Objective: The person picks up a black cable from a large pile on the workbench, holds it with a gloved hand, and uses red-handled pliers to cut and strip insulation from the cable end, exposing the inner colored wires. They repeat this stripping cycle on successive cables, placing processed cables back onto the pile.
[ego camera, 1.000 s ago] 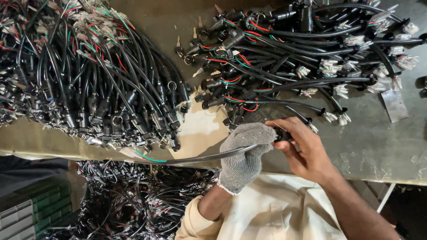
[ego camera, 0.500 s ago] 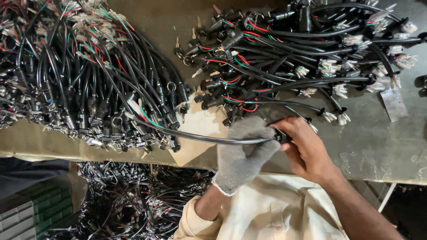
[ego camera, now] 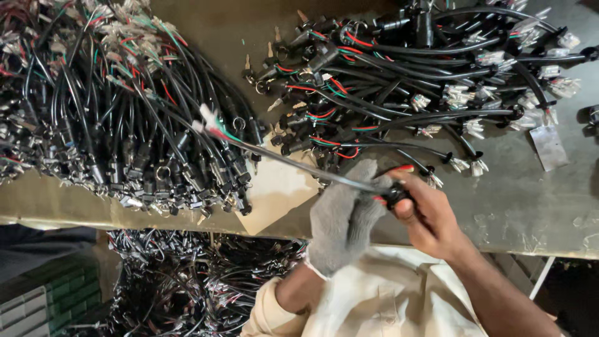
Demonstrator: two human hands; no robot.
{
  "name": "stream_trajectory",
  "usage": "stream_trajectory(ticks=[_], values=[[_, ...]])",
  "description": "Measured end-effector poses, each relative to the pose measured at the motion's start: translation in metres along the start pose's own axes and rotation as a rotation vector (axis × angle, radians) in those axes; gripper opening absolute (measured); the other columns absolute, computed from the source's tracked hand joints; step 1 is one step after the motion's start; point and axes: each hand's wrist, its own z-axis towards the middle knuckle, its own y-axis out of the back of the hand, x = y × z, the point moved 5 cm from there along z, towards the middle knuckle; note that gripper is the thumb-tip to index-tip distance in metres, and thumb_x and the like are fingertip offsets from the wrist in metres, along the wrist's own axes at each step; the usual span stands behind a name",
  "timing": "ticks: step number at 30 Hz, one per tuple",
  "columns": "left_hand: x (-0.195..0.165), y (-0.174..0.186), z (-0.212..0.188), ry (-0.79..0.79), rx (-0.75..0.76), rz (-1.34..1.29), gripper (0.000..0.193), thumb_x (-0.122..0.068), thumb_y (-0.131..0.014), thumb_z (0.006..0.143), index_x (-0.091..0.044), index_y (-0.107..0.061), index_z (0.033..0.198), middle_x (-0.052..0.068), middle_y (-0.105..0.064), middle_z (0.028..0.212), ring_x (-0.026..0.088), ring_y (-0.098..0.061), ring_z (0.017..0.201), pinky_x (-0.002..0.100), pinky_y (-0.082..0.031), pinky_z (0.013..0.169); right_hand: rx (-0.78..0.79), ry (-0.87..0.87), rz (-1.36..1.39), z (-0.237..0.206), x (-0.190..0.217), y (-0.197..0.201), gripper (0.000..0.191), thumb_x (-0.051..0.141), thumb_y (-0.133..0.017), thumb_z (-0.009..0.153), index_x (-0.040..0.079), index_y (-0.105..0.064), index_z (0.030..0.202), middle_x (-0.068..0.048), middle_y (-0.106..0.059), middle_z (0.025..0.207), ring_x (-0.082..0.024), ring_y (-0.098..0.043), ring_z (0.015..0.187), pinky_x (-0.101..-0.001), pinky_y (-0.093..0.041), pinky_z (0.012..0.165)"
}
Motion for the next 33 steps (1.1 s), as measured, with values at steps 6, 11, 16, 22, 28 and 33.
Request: stream_trajectory(ticks=[6, 11, 16, 22, 28, 33], values=[[-0.021, -0.002, 0.008, -0.066, -0.025, 0.250, 0.046, -0.018, -0.075, 0.089, -0.009, -0.062, 0.132, 0.013, -0.064, 0.133, 0.034, -0.062, 0.119, 0.041, -0.048, 0.105, 0.090, -0.304, 0.284, -0.005, -0.035, -0.003, 0.034, 0.031, -0.056, 0.103, -0.001, -0.069, 0.109, 0.003, -0.052, 0.073, -0.007, -0.046, 0.063, -0.0251, -0.036, 0.054], [-0.008, -0.003, 0.023, -0.180, 0.284, 0.070, 0.052, -0.022, -0.074, 0.091, -0.013, -0.061, 0.141, 0.008, -0.062, 0.147, 0.030, -0.058, 0.137, 0.045, -0.039, 0.121, 0.145, -0.268, 0.301, -0.012, -0.052, -0.008, 0.033, 0.027, -0.055, 0.095, 0.001, -0.070, 0.109, 0.004, -0.056, 0.068, -0.006, -0.045, 0.058, -0.0257, -0.035, 0.049], [0.007, -0.003, 0.007, -0.127, 0.240, 0.102, 0.049, -0.020, -0.075, 0.093, -0.013, -0.062, 0.140, 0.010, -0.063, 0.147, 0.030, -0.058, 0.137, 0.046, -0.039, 0.122, 0.232, -0.162, 0.302, -0.008, -0.082, -0.015, 0.033, 0.030, -0.055, 0.105, -0.002, -0.064, 0.107, 0.001, -0.056, 0.084, -0.007, -0.046, 0.074, -0.0256, -0.041, 0.062], [0.013, -0.003, 0.008, -0.174, 0.437, -0.382, 0.027, -0.019, -0.080, 0.091, -0.012, -0.075, 0.116, 0.005, -0.075, 0.120, 0.023, -0.070, 0.116, 0.040, -0.040, 0.118, 0.607, -0.444, 0.702, -0.042, -0.098, -0.025, 0.077, 0.037, -0.068, 0.088, 0.006, -0.038, 0.152, -0.004, -0.068, 0.093, -0.011, -0.059, 0.075, -0.0283, -0.049, 0.063], [0.009, -0.014, 0.006, -0.014, 0.300, -0.527, 0.007, -0.013, -0.073, 0.099, -0.010, -0.073, 0.105, 0.000, -0.075, 0.104, 0.017, -0.070, 0.104, 0.036, -0.047, 0.107, 0.527, -0.250, 1.104, -0.041, -0.079, -0.041, 0.084, 0.046, -0.074, 0.098, -0.003, -0.038, 0.156, -0.008, -0.059, 0.122, -0.013, -0.056, 0.103, -0.0335, -0.048, 0.083], [0.021, -0.014, 0.012, 0.042, 0.237, -0.278, 0.018, -0.016, -0.068, 0.099, -0.004, -0.074, 0.111, 0.008, -0.074, 0.121, 0.021, -0.065, 0.122, 0.039, -0.045, 0.119, -0.032, -0.158, 0.509, -0.035, -0.093, -0.033, 0.077, 0.049, -0.066, 0.096, 0.001, -0.041, 0.151, -0.006, -0.056, 0.129, -0.014, -0.052, 0.107, -0.0296, -0.045, 0.087]])
